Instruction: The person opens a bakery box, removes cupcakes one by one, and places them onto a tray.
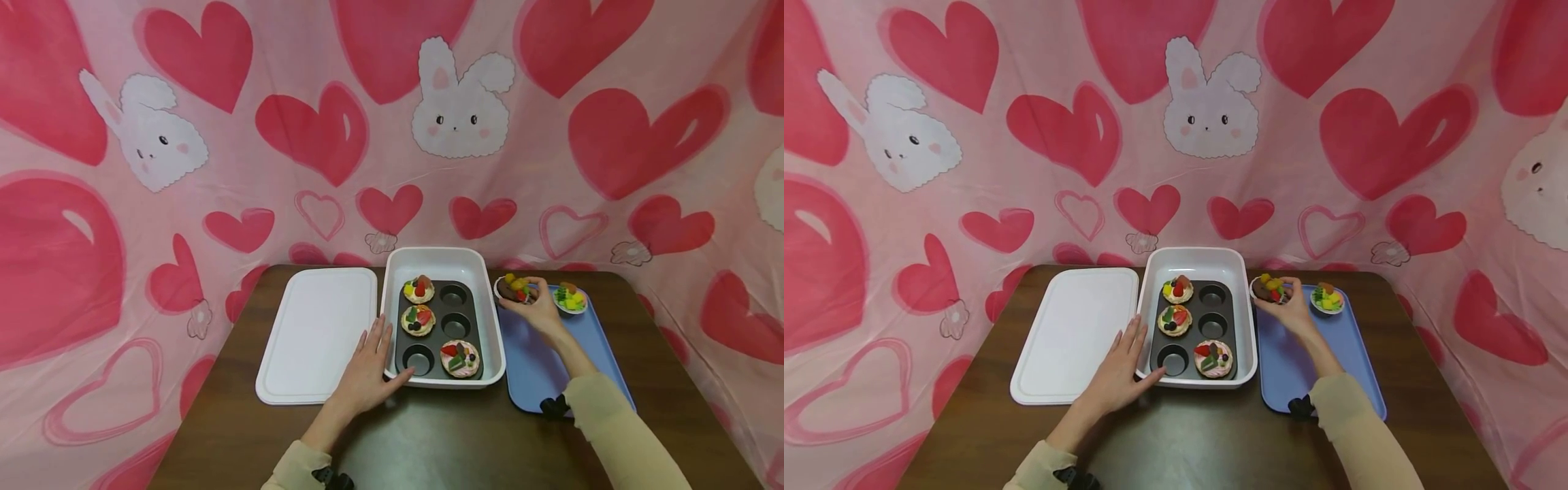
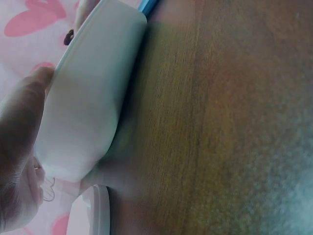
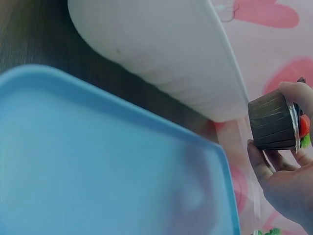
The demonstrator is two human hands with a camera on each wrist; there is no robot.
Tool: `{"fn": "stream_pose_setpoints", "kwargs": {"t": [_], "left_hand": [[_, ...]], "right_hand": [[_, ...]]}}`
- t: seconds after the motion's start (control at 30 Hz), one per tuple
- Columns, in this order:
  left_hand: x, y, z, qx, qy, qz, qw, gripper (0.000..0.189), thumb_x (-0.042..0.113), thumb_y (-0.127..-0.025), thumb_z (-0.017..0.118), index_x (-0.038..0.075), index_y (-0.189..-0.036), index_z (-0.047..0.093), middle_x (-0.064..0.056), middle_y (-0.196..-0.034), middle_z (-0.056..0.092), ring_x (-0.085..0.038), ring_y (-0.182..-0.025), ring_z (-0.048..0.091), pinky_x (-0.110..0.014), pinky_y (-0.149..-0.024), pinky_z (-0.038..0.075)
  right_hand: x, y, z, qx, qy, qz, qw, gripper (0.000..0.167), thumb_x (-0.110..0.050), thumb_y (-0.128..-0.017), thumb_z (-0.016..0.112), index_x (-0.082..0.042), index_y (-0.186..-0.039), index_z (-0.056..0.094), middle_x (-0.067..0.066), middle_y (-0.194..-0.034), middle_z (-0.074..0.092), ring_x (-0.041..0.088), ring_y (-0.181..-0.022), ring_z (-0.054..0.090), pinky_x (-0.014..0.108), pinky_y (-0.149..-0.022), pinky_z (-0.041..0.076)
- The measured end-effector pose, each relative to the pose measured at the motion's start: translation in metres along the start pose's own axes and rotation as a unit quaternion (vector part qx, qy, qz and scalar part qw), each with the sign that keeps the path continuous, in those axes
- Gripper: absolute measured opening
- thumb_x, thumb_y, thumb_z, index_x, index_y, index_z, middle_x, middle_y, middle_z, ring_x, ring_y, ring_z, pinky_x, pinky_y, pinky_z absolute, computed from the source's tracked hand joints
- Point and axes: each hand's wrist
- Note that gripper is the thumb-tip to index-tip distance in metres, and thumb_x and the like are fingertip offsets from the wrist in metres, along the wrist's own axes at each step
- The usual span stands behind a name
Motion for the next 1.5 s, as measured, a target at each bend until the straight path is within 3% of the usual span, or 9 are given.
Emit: {"fn": "stream_pose_setpoints", "kwargs": {"t": [0.3,0.53,0.77,0.87,1.0,1.13,1.33,1.43,1.5], "left_hand": [[0.001,-0.001,0.0,0.0,-0.001,-0.001,1.0,0.106,0.075,-0.098,0.06,0.007,-0.174,0.031,-0.013,-0.186,0.017,-0.032,-0.173,0.022,-0.055,-0.141,0.022],[0.001,0.0,-0.001,0.002,-0.003,0.0,1.0,0.106,0.075,-0.098,0.06,0.006,-0.173,0.031,-0.013,-0.186,0.016,-0.032,-0.173,0.022,-0.055,-0.14,0.022],[0.001,0.002,-0.002,0.001,-0.002,-0.003,1.0,0.106,0.075,-0.098,0.06,0.006,-0.173,0.032,-0.013,-0.186,0.017,-0.032,-0.173,0.022,-0.054,-0.141,0.022],[0.0,0.002,-0.001,0.001,-0.004,-0.003,1.0,0.106,0.076,-0.098,0.06,0.007,-0.173,0.031,-0.013,-0.186,0.017,-0.032,-0.173,0.022,-0.054,-0.141,0.022],[-0.001,0.001,-0.001,0.004,-0.003,-0.002,1.0,0.106,0.076,-0.097,0.06,0.007,-0.173,0.032,-0.013,-0.186,0.017,-0.032,-0.173,0.022,-0.055,-0.14,0.023],[-0.002,0.001,-0.001,0.007,-0.002,0.0,1.0,0.106,0.076,-0.097,0.06,0.006,-0.173,0.032,-0.013,-0.186,0.018,-0.033,-0.173,0.023,-0.056,-0.14,0.024],[-0.001,0.001,0.0,0.003,-0.002,-0.001,1.0,0.105,0.074,-0.098,0.061,0.007,-0.173,0.031,-0.013,-0.186,0.017,-0.033,-0.173,0.022,-0.056,-0.14,0.023],[-0.001,0.0,0.001,0.002,-0.003,-0.001,1.0,0.105,0.074,-0.098,0.061,0.007,-0.173,0.032,-0.013,-0.186,0.017,-0.033,-0.173,0.023,-0.056,-0.14,0.024],[0.0,0.0,0.001,0.001,-0.003,-0.001,1.0,0.105,0.074,-0.098,0.061,0.007,-0.173,0.032,-0.013,-0.186,0.016,-0.033,-0.173,0.023,-0.056,-0.14,0.024]], "right_hand": [[0.012,-0.004,-0.009,0.025,0.025,0.001,0.9994,0.081,-0.019,-0.098,0.082,0.001,-0.155,0.027,0.031,-0.149,0.054,-0.003,-0.102,0.055,0.004,-0.081,0.049],[0.02,-0.009,-0.011,0.052,0.046,0.011,0.9975,0.083,-0.022,-0.098,0.083,0.003,-0.155,0.028,0.035,-0.15,0.054,0.012,-0.11,0.057,0.002,-0.078,0.045],[0.026,-0.014,-0.011,0.058,0.061,0.003,0.9964,0.081,-0.02,-0.096,0.084,0.006,-0.152,0.03,0.032,-0.137,0.06,-0.002,-0.091,0.053,0.008,-0.074,0.047],[0.028,-0.016,-0.01,0.055,0.069,0.002,0.9961,0.082,-0.02,-0.095,0.084,0.006,-0.152,0.03,0.032,-0.137,0.059,-0.002,-0.091,0.053,0.008,-0.074,0.046],[0.027,-0.018,-0.006,0.055,0.075,0.007,0.9957,0.083,-0.021,-0.096,0.083,0.007,-0.154,0.03,0.035,-0.143,0.055,0.018,-0.108,0.061,0.007,-0.077,0.042],[0.027,-0.02,-0.002,0.06,0.081,0.003,0.9949,0.083,-0.019,-0.095,0.083,0.009,-0.153,0.031,0.038,-0.145,0.054,0.039,-0.122,0.059,0.006,-0.077,0.04],[0.031,-0.023,0.0,0.071,0.093,-0.001,0.9931,0.081,-0.018,-0.095,0.084,0.01,-0.152,0.034,0.038,-0.142,0.055,0.04,-0.119,0.059,0.01,-0.079,0.04],[0.034,-0.023,0.0,0.076,0.096,0.003,0.9924,0.081,-0.018,-0.095,0.084,0.01,-0.152,0.034,0.037,-0.143,0.054,0.043,-0.122,0.058,0.019,-0.09,0.044],[0.035,-0.024,0.0,0.079,0.095,0.004,0.9923,0.082,-0.018,-0.094,0.084,0.01,-0.153,0.034,0.039,-0.145,0.053,0.046,-0.126,0.058,0.031,-0.1,0.049]]}}
Point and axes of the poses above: each hand's wrist, its own y-axis away from the middle knuckle, its own z-axis out of the palm, x = y × z
